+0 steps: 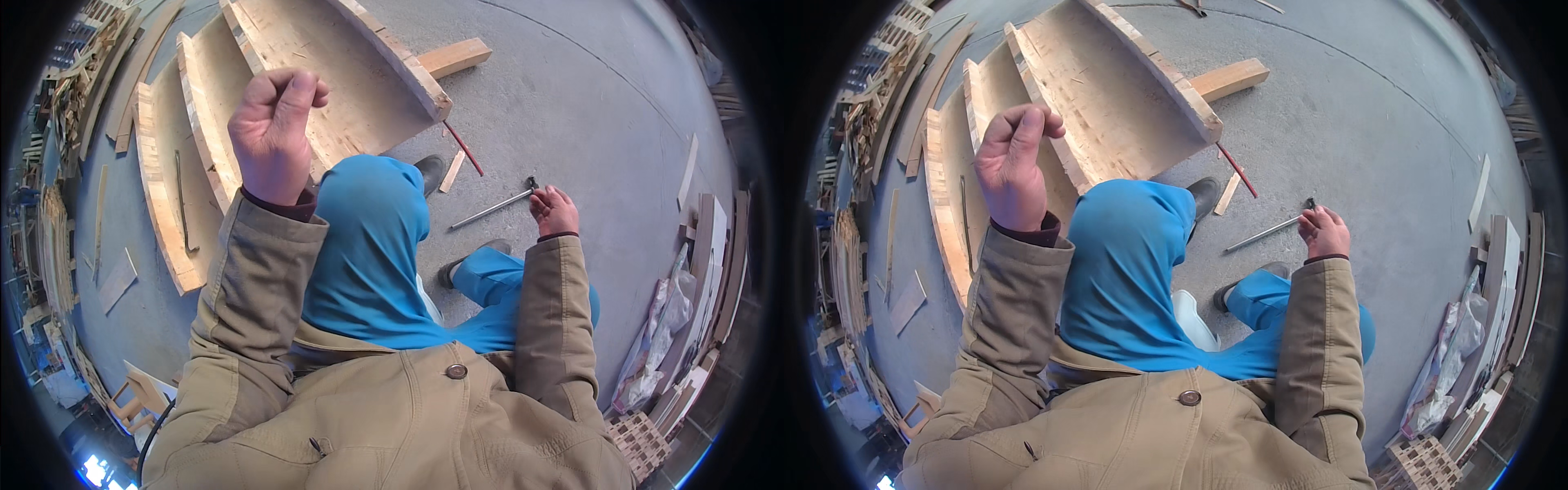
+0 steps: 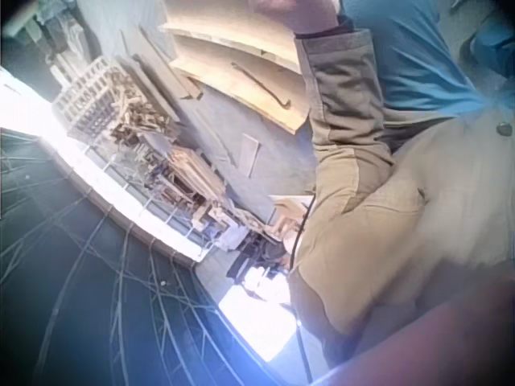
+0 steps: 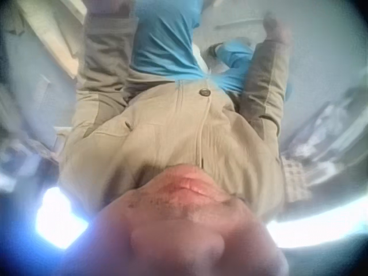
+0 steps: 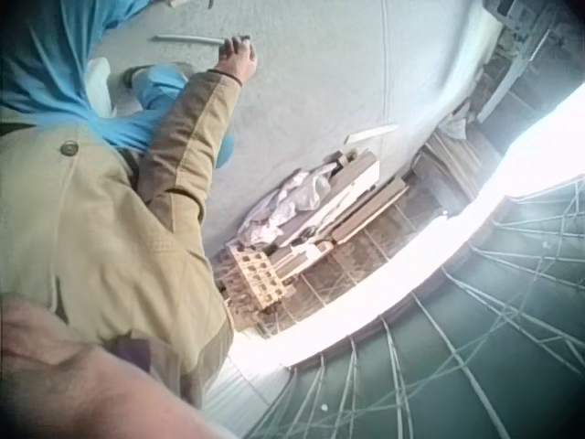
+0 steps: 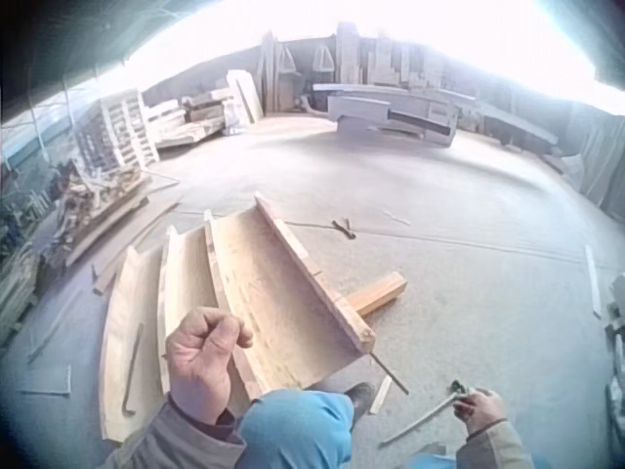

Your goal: The person uses a hammer and a crowbar to pry apart and remove nails from a curved wooden structure. They repeatedly insert the crowbar into joints and lever it to separate the pieces, occasionally using the hammer to assist in removing fasteners.

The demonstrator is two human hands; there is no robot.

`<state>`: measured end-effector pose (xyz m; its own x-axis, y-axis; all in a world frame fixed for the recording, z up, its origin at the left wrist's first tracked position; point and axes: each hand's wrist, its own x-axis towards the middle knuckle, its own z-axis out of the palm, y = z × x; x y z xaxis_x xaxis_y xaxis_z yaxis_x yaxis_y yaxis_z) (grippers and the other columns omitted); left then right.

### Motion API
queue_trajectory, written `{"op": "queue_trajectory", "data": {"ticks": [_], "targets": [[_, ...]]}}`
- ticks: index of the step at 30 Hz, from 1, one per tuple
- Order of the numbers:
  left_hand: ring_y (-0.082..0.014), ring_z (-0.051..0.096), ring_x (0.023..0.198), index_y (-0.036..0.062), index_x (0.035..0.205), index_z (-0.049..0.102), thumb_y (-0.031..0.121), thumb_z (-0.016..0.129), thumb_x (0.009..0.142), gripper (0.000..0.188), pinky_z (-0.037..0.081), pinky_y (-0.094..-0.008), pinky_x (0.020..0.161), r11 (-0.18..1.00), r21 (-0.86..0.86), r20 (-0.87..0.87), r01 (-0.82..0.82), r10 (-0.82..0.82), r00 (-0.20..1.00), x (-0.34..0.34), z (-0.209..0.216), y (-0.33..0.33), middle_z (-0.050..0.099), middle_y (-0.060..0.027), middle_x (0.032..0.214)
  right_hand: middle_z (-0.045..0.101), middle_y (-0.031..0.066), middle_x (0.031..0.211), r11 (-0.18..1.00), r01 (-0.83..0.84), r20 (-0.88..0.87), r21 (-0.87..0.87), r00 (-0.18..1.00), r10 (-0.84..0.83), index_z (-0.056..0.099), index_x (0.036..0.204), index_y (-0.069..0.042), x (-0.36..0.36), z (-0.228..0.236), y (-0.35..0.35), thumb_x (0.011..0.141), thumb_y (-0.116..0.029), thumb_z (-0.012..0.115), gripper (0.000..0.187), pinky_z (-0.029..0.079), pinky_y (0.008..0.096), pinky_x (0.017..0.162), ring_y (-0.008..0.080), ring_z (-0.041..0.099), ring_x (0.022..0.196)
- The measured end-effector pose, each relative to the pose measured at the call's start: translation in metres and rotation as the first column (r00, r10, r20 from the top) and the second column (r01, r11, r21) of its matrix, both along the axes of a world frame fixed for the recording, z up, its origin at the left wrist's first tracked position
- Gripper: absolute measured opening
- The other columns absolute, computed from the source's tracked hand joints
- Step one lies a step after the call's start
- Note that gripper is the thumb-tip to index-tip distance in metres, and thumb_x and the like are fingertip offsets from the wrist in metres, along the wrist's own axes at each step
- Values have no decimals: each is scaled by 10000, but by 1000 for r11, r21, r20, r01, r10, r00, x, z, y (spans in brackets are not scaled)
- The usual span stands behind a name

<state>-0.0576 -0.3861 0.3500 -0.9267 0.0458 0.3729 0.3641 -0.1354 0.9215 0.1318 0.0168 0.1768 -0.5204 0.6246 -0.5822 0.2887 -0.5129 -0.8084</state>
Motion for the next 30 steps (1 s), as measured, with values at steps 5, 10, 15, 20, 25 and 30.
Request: {"op": "queue_trajectory", "data": {"ticks": [5, 10, 15, 20, 25, 30], "targets": [[-74, 587, 740, -1, 942, 644, 92, 641, 965, 96, 498, -227, 698, 945, -242, 160, -221, 263, 951, 61, -96, -197, 651, -17, 816, 673, 112, 887, 992, 63, -44, 109, 997, -59, 578, 1124, -32, 43, 72, -22, 963, -136, 629, 198, 572, 331, 615, 190, 656, 696], [-79, 582, 694, 14, 899, 650, 103, 678, 913, 95, 502, -252, 667, 815, -474, 446, -335, 550, 706, 172, -233, -320, 647, -14, 792, 661, 85, 852, 981, 74, -41, 178, 997, -68, 596, 1090, -46, 54, 108, -51, 963, -124, 626, 151, 572, 319, 598, 180, 640, 665], [-171, 624, 777, 25, 953, 664, 131, 754, 827, 188, 533, -326, 742, 684, -694, 418, -225, 637, 647, 219, -316, -332, 660, -78, 901, 668, 89, 857, 968, 27, -114, 248, 993, 1, 604, 1076, -65, 46, 137, -54, 959, -126, 633, 136, 563, 329, 582, 188, 641, 665], [-322, 536, 1217, 116, 1204, 611, 210, 789, 769, 479, 462, -414, 1034, 370, -891, 138, -262, 772, 620, 179, -301, -364, 555, -137, 1262, 685, 62, 860, 946, 2, -137, 324, 990, 44, 632, 1085, -99, 51, 156, -34, 957, -150, 640, 138, 545, 313, 558, 165, 643, 680], [-325, 480, 1301, 162, 1357, 519, 201, 780, 753, 660, 435, -431, 1074, 260, -945, 140, -200, 870, 472, 131, -278, -415, 478, -133, 1402, 681, 45, 851, 936, 98, -99, 339, 993, -69, 632, 1015, -99, 85, 154, 2, 954, -163, 655, 91, 548, 284, 574, 147, 640, 676], [-313, 433, 1355, 174, 1432, 459, 219, 776, 748, 755, 425, -431, 1094, 214, -976, 181, -42, 901, 395, 115, -302, -466, 397, -95, 1498, 664, 43, 840, 926, 160, -46, 342, 987, -154, 617, 1000, -92, 126, 146, 31, 971, -163, 621, 78, 545, 282, 548, 148, 637, 663]]}}
